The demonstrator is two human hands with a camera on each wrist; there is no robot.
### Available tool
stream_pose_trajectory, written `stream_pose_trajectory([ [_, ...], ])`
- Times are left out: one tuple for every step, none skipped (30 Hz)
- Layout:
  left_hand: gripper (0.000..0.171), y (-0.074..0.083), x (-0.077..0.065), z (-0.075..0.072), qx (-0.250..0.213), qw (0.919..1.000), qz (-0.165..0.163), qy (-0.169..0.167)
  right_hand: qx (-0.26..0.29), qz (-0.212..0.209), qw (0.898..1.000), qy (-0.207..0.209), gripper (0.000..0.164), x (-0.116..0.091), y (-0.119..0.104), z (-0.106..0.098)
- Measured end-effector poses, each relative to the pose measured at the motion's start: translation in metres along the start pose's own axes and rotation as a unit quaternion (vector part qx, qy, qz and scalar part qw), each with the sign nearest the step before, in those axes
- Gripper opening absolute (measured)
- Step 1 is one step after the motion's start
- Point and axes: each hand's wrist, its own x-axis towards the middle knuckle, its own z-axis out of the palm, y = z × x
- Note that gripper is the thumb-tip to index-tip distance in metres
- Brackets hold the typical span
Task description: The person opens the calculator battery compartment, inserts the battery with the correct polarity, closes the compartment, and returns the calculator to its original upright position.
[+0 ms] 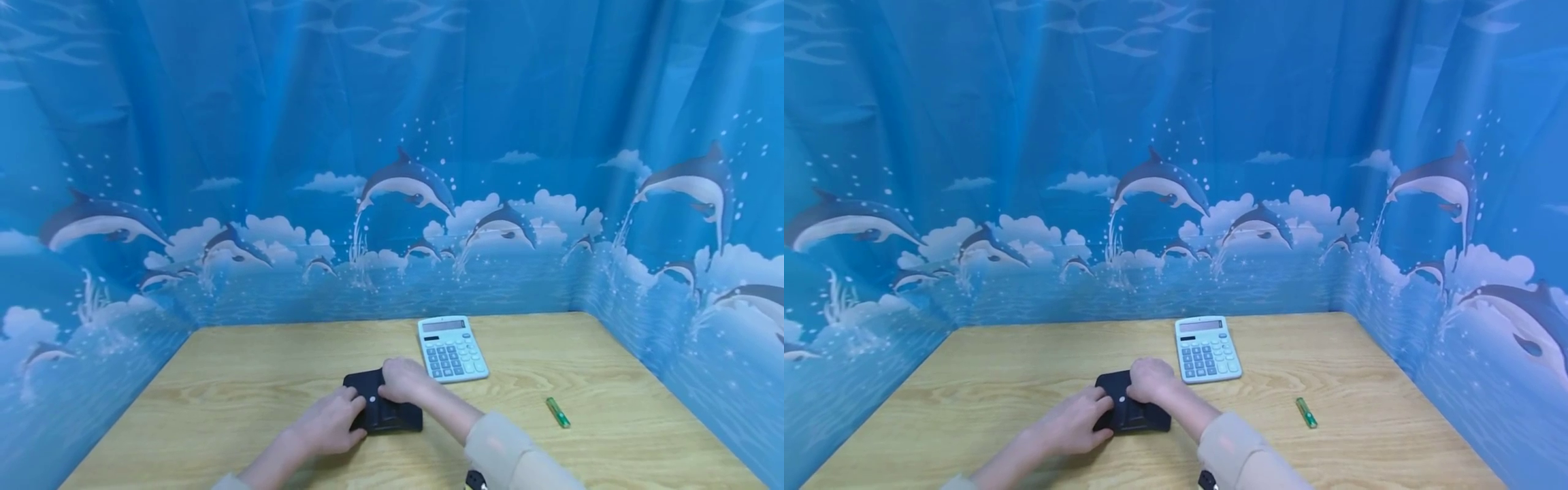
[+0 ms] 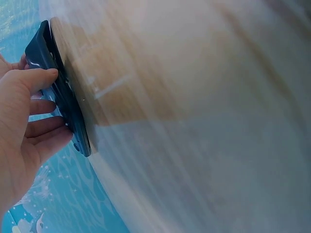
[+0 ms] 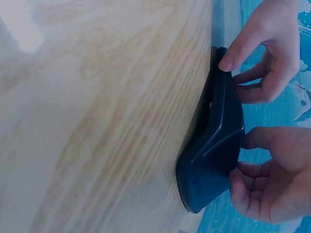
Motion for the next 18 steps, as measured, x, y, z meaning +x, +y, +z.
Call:
stream_pose_trajectory([
  [0.029, 0.0, 0.0, 0.0, -0.001, 1.0, 0.001, 0.001, -0.004, -0.001, 1.0, 0.0, 0.029, 0.0, 0.0, 0.0],
  [0.029, 0.0, 0.0, 0.0, -0.001, 1.0, 0.001, 0.001, -0.008, -0.001, 1.0, -0.001, 0.028, 0.0, -0.001, 0.0],
  [0.029, 0.0, 0.001, 0.0, -0.002, 1.0, 0.001, 0.001, -0.014, -0.001, 1.0, -0.001, 0.028, 0.0, -0.002, -0.001],
  [0.029, 0.0, 0.001, -0.001, -0.003, 1.0, 0.001, -0.001, -0.02, -0.001, 1.0, -0.001, 0.028, 0.001, -0.002, -0.001],
  [0.029, 0.0, 0.001, -0.001, -0.005, 1.0, -0.001, -0.003, -0.023, 0.002, 1.0, -0.003, 0.027, 0.001, -0.003, -0.001],
  [0.028, 0.0, 0.001, -0.001, -0.006, 1.0, -0.001, -0.004, -0.027, 0.002, 1.0, -0.005, 0.027, 0.002, -0.004, -0.002],
  [0.028, 0.0, 0.001, -0.001, -0.006, 1.0, -0.002, -0.004, -0.029, 0.004, 1.0, -0.007, 0.027, 0.002, -0.004, -0.002],
  [0.028, 0.0, 0.002, -0.001, -0.006, 1.0, -0.002, -0.004, -0.031, 0.008, 0.999, -0.01, 0.027, 0.002, -0.005, -0.002],
  [0.029, 0.0, 0.002, -0.001, -0.005, 1.0, -0.003, -0.002, -0.035, 0.01, 0.999, -0.011, 0.027, 0.003, -0.005, -0.003],
  [0.029, 0.0, 0.002, -0.001, -0.002, 1.0, -0.003, -0.001, -0.037, 0.013, 0.999, -0.012, 0.027, 0.003, -0.006, -0.003],
  [0.029, 0.0, 0.003, -0.001, 0.0, 1.0, -0.003, 0.0, -0.039, 0.017, 0.999, -0.014, 0.027, 0.003, -0.006, -0.003],
  [0.03, 0.0, 0.003, -0.001, 0.001, 1.0, -0.003, 0.001, -0.042, 0.019, 0.999, -0.015, 0.027, 0.004, -0.007, -0.003],
  [0.03, 0.0, 0.003, -0.001, 0.002, 1.0, -0.003, 0.001, -0.046, 0.021, 0.999, -0.016, 0.028, 0.004, -0.007, -0.003],
  [0.03, 0.0, 0.003, -0.001, 0.003, 1.0, -0.003, 0.001, -0.05, 0.023, 0.998, -0.018, 0.028, 0.004, -0.008, -0.003],
  [0.03, 0.0, 0.003, -0.001, 0.005, 1.0, -0.004, 0.0, -0.055, 0.023, 0.998, -0.019, 0.029, 0.004, -0.009, -0.003],
  [0.03, 0.0, 0.003, -0.001, 0.004, 1.0, -0.004, -0.001, -0.059, 0.024, 0.998, -0.02, 0.029, 0.004, -0.01, -0.002],
  [0.03, 0.0, 0.002, -0.001, 0.003, 1.0, -0.004, -0.003, -0.063, 0.024, 0.998, -0.021, 0.03, 0.005, -0.01, -0.002],
  [0.03, 0.0, 0.002, -0.001, 0.003, 1.0, -0.004, -0.004, -0.066, 0.023, 0.997, -0.022, 0.03, 0.005, -0.011, -0.002],
])
